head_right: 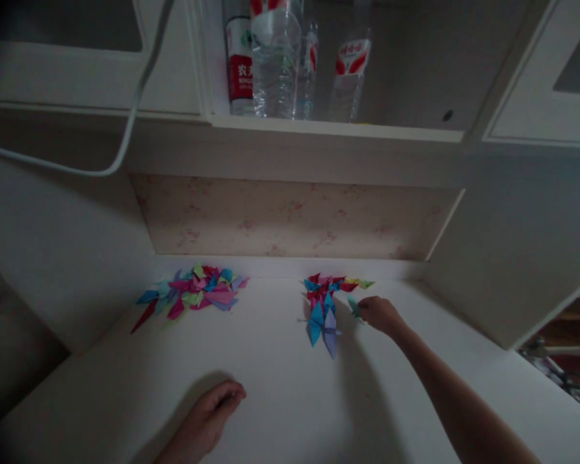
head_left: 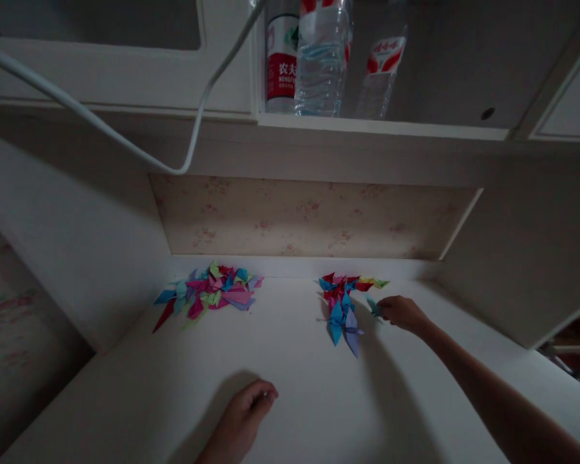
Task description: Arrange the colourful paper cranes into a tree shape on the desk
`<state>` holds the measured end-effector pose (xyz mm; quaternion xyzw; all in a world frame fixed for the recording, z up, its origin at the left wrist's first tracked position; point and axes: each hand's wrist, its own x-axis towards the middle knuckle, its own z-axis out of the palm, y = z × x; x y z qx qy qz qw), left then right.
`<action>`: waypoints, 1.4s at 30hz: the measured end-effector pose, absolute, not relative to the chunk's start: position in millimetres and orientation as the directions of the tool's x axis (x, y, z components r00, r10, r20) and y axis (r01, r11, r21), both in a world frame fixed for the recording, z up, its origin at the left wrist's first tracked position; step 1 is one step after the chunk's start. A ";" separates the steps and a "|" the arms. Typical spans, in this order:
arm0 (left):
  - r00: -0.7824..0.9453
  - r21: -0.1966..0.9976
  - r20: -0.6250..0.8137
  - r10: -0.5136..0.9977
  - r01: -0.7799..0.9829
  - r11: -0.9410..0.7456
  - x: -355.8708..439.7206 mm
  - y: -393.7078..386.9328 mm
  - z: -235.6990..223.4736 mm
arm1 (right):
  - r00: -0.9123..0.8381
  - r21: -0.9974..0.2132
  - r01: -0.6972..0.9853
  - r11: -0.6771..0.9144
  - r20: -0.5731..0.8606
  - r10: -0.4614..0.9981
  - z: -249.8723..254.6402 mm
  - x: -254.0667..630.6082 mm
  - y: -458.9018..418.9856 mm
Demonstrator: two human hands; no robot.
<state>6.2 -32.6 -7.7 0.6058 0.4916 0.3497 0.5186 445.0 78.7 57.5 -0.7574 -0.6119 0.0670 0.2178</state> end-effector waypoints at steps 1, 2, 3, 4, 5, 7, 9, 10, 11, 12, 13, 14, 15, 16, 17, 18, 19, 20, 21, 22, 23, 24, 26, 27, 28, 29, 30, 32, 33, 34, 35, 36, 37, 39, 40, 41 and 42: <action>0.282 0.971 -0.087 0.956 0.238 0.018 6.2 -32.7 -6.2 | 0.213 -0.366 0.919 -0.147 0.149 0.966 58.0 444.4 80.5; 0.289 0.971 -0.090 0.953 0.240 0.019 6.1 -33.0 -4.5 | 0.185 -0.314 0.940 -0.136 0.134 0.973 58.8 443.0 81.9; 0.291 0.971 -0.093 0.952 0.239 0.021 5.9 -33.3 -2.9 | 0.162 -0.262 0.957 -0.125 0.124 0.979 59.7 440.9 83.0; 0.292 0.972 -0.092 0.952 0.235 0.022 5.7 -33.7 -1.4 | 0.144 -0.214 0.970 -0.116 0.120 0.982 60.7 438.2 83.6; 0.293 0.973 -0.091 0.952 0.230 0.022 5.4 -34.1 -0.3 | 0.125 -0.169 0.980 -0.105 0.116 0.985 61.7 435.0 84.0; 0.296 0.974 -0.092 0.951 0.225 0.024 4.9 -34.5 0.2 | 0.085 -0.085 0.993 -0.075 0.109 0.990 63.5 427.8 84.5; 0.303 0.974 -0.095 0.948 0.227 0.025 4.8 -33.8 -2.2 | 0.046 -0.016 0.999 -0.045 0.107 0.993 65.2 420.2 85.2; 0.300 0.973 -0.098 0.949 0.229 0.028 4.9 -33.1 -4.3 | 0.031 0.012 0.999 -0.033 0.108 0.994 66.0 416.5 85.8; 0.295 0.973 -0.098 0.951 0.231 0.029 5.1 -32.1 -7.0 | 0.018 0.035 0.999 -0.022 0.110 0.994 66.9 412.9 86.5; 0.289 0.973 -0.095 0.953 0.230 0.027 5.3 -31.0 -10.0 | 0.008 0.053 0.999 -0.014 0.111 0.994 67.8 409.4 87.2; 0.281 0.973 -0.090 0.955 0.230 0.025 5.4 -29.9 -12.9 | -0.002 0.066 0.998 -0.006 0.111 0.994 68.6 406.2 87.9; 0.280 0.973 -0.085 0.956 0.231 0.019 5.4 -28.9 -15.6 | -0.010 0.076 0.997 0.001 0.111 0.994 69.4 403.1 88.5; 0.283 0.972 -0.077 0.956 0.234 0.010 5.3 -28.0 -17.8 | -0.017 0.084 0.996 0.008 0.111 0.994 70.1 400.3 88.9; 0.292 0.971 -0.071 0.954 0.238 -0.001 5.0 -27.3 -19.7 | -0.023 0.089 0.996 0.013 0.111 0.994 70.6 397.8 89.1; 0.302 0.970 -0.068 0.951 0.243 -0.008 4.7 -26.9 -21.1 | -0.026 0.093 0.996 0.016 0.111 0.993 71.0 395.6 89.2; 0.308 0.969 -0.066 0.949 0.246 -0.012 4.3 -26.6 -22.0 | -0.028 0.095 0.995 0.017 0.110 0.993 71.2 393.8 89.1; 0.313 0.969 -0.064 0.948 0.248 -0.016 4.0 -26.4 -22.5 | -0.029 0.096 0.995 0.018 0.109 0.994 71.2 392.4 88.9; 0.315 0.968 -0.062 0.947 0.250 -0.019 3.7 -26.4 -22.4 | -0.028 0.094 0.995 0.018 0.106 0.994 71.0 391.4 88.6; 0.312 0.968 -0.061 0.948 0.251 -0.021 3.6 -26.5 -21.8 | -0.028 0.092 0.996 0.018 0.102 0.994 70.8 390.9 88.2; 0.309 0.967 -0.061 0.949 0.254 -0.020 3.5 -26.9 -20.5 | -0.027 0.088 0.996 0.019 0.099 0.995 70.4 390.7 87.8; 0.307 0.966 -0.064 0.950 0.258 -0.018 3.5 -27.3 -18.5 | -0.028 0.084 0.996 0.020 0.096 0.995 70.2 390.9 87.4; 0.308 0.964 -0.070 0.949 0.264 -0.015 3.6 -28.0 -15.9 | -0.029 0.078 0.997 0.021 0.094 0.995 70.1 391.4 87.0; 0.311 0.961 -0.080 0.947 0.276 -0.009 3.8 -29.9 -9.1 | -0.028 0.064 0.998 0.022 0.096 0.995 70.6 393.2 86.2; 0.316 0.961 -0.079 0.945 0.277 -0.012 3.9 -31.0 -5.6 | -0.028 0.054 0.998 0.022 0.100 0.995 71.3 394.6 85.7; 0.319 0.961 -0.078 0.945 0.277 -0.014 4.0 -32.2 -2.2 | -0.027 0.044 0.999 0.022 0.104 0.994 72.1 396.1 85.1; 0.318 0.962 -0.075 0.945 0.273 -0.015 4.1 -33.4 0.7 | -0.025 0.032 0.999 0.022 0.109 0.994 72.9 398.0 84.4; 0.314 0.964 -0.072 0.947 0.267 -0.015 4.3 -34.6 3.1 | -0.023 0.019 1.000 0.021 0.114 0.993 73.8 400.0 83.6; 0.305 0.967 -0.074 0.950 0.254 -0.007 4.6 -36.6 6.0 | -0.013 -0.011 1.000 0.014 0.130 0.991 74.9 404.7 81.3; 0.297 0.968 -0.076 0.952 0.250 0.000 4.8 -37.4 6.8 | -0.004 -0.028 1.000 0.008 0.141 0.990 75.1 407.1 79.7; 0.294 0.969 -0.081 0.952 0.248 0.006 5.1 -37.9 7.4 | 0.006 -0.046 0.999 0.001 0.153 0.988 75.0 409.4 77.8; 0.294 0.969 -0.083 0.952 0.249 0.008 5.4 -38.2 7.9 | 0.018 -0.065 0.998 -0.008 0.166 0.986 74.6 411.4 75.5; 0.292 0.968 -0.083 0.953 0.250 0.008 5.7 -38.3 8.4 | 0.031 -0.086 0.996 -0.016 0.179 0.983 74.1 413.1 72.6; 0.291 0.968 -0.080 0.953 0.252 0.004 6.1 -38.3 9.0 | 0.043 -0.110 0.994 -0.022 0.191 0.981 73.3 414.5 69.2; 0.292 0.966 -0.075 0.954 0.259 -0.004 6.8 -37.9 10.3 | 0.068 -0.163 0.986 -0.033 0.214 0.975 70.8 415.8 60.5; 0.287 0.964 -0.078 0.955 0.265 -0.001 7.0 -37.9 10.8 | 0.084 -0.194 0.980 -0.040 0.226 0.970 68.8 415.9 55.0; 0.278 0.963 -0.082 0.957 0.268 0.005 7.0 -38.0 10.9 | 0.105 -0.227 0.973 -0.049 0.240 0.965 66.2 415.6 48.7; 0.266 0.963 -0.084 0.960 0.268 0.010 6.7 -38.3 10.5 | 0.130 -0.264 0.963 -0.061 0.252 0.959 62.7 414.9 41.7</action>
